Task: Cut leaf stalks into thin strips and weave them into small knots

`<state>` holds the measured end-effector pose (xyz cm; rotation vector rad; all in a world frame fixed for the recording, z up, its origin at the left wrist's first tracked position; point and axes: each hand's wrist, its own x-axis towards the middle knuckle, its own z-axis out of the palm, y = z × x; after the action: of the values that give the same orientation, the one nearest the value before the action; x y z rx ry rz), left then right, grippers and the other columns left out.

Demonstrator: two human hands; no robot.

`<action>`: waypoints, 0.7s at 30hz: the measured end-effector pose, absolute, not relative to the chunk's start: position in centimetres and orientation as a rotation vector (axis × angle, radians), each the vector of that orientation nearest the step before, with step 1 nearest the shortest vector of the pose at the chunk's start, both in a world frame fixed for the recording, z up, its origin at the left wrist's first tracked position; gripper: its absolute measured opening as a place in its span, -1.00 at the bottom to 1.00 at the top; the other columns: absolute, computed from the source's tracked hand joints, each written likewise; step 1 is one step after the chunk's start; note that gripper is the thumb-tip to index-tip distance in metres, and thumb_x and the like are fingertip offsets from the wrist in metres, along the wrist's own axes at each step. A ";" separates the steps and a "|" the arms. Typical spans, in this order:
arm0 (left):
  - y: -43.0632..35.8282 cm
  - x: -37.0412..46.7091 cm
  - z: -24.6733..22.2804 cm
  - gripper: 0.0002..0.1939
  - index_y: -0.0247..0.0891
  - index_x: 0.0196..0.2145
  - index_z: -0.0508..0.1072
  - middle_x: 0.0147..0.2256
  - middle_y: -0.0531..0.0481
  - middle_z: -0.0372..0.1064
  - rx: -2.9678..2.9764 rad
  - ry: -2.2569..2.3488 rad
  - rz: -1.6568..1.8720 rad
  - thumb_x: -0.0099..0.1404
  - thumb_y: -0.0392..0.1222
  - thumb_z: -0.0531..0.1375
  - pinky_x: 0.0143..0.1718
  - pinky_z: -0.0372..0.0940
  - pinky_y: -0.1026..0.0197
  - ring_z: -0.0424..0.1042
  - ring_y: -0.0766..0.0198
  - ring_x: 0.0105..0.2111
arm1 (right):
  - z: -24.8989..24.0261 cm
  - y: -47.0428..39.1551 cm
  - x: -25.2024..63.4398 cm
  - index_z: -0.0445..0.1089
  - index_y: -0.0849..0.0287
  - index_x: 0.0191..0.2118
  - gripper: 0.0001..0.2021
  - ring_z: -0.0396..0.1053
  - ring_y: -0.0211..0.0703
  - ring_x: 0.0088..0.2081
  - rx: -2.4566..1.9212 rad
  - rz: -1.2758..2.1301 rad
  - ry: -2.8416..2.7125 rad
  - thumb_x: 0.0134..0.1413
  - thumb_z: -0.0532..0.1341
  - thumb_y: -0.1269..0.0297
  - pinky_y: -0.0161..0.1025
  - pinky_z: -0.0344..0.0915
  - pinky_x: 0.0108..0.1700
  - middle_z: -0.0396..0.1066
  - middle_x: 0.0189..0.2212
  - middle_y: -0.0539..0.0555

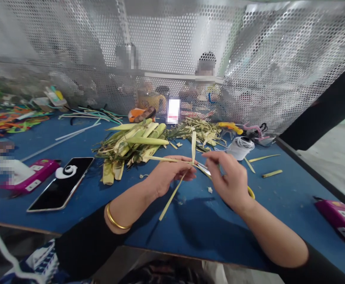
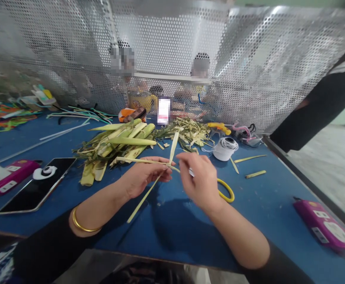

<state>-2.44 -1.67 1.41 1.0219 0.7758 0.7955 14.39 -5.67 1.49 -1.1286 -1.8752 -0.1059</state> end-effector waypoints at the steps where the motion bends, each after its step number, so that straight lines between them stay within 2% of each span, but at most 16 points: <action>1: -1.7 -2.4 1.3 -0.85 -0.33 -0.37 0.53 -0.50 -0.02 0.45 1.028 0.769 0.766 0.04 -0.26 0.29 -0.33 0.35 0.22 0.45 0.31 -0.51 | 1.5 -5.3 14.6 0.42 0.20 -0.28 -0.80 0.31 -0.21 -0.41 -1.269 0.094 -1.723 0.21 0.07 0.27 -0.23 0.19 -0.31 0.41 -0.46 0.04; 3: -1.8 -2.4 1.2 -0.84 -0.34 -0.38 0.52 -0.51 -0.02 0.43 1.046 0.775 0.715 0.07 -0.20 0.28 -0.37 0.35 0.22 0.43 0.32 -0.53 | 1.3 -4.6 14.9 0.42 0.20 -0.40 -0.70 0.25 -0.24 -0.47 -1.399 0.573 -1.530 0.16 0.11 0.09 -0.26 0.16 -0.38 0.36 -0.52 0.02; 5: -2.0 -2.2 1.1 -0.83 -0.34 -0.43 0.51 -0.53 0.00 0.41 1.087 0.793 0.680 0.05 -0.16 0.31 -0.42 0.34 0.25 0.40 0.35 -0.57 | 1.0 -4.1 14.8 0.43 0.21 -0.44 -0.65 0.20 -0.28 -0.51 -1.340 0.997 -1.421 0.04 0.19 -0.02 -0.28 0.14 -0.41 0.32 -0.58 -0.01; 7: -2.3 -2.0 1.1 -0.83 -0.34 -0.47 0.49 -0.57 0.04 0.37 1.141 0.815 0.661 0.04 -0.17 0.32 -0.48 0.30 0.30 0.35 0.40 -0.60 | 0.8 -3.9 14.6 0.45 0.22 -0.46 -0.64 0.17 -0.31 -0.55 -1.243 1.195 -1.305 -0.09 0.27 -0.04 -0.30 0.13 -0.44 0.28 -0.63 -0.05; 11: -2.5 -1.6 0.9 -0.88 -0.34 -0.53 0.46 -0.64 0.09 0.30 1.208 0.848 0.653 0.08 -0.25 0.28 -0.56 0.24 0.34 0.27 0.44 -0.66 | 0.2 -4.2 13.9 0.42 0.22 -0.58 -0.66 0.11 -0.36 -0.60 -1.201 1.112 -1.183 -0.18 0.33 0.00 -0.32 0.08 -0.50 0.22 -0.70 -0.08; 15: -2.5 -1.5 0.6 -0.91 -0.34 -0.54 0.46 -0.64 0.08 0.31 1.235 0.847 0.628 0.07 -0.28 0.29 -0.57 0.25 0.33 0.28 0.43 -0.67 | -0.4 -4.3 13.3 0.42 0.22 -0.61 -0.69 0.08 -0.36 -0.63 -1.222 1.006 -1.116 -0.21 0.33 0.04 -0.32 0.05 -0.54 0.21 -0.73 -0.07; 18: -2.4 -1.5 0.5 -0.91 -0.35 -0.52 0.48 -0.64 0.06 0.34 1.206 0.866 0.613 0.06 -0.28 0.30 -0.55 0.27 0.33 0.31 0.41 -0.66 | -0.7 -3.9 13.4 0.42 0.21 -0.59 -0.69 0.10 -0.35 -0.62 -1.239 0.957 -1.125 -0.19 0.31 0.04 -0.32 0.07 -0.54 0.23 -0.71 -0.07; 21: -2.3 -1.5 0.6 -0.88 -0.36 -0.48 0.51 -0.60 0.00 0.41 1.123 0.905 0.655 0.04 -0.24 0.34 -0.46 0.32 0.29 0.37 0.38 -0.62 | -0.3 -3.4 14.1 0.41 0.21 -0.56 -0.64 0.21 -0.29 -0.57 -1.267 0.925 -1.259 -0.08 0.25 -0.03 -0.30 0.17 -0.46 0.29 -0.66 -0.04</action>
<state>-1.53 -2.32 0.64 1.1229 0.9055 0.6552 14.11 -3.42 -0.29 -1.2673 -1.2588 0.9254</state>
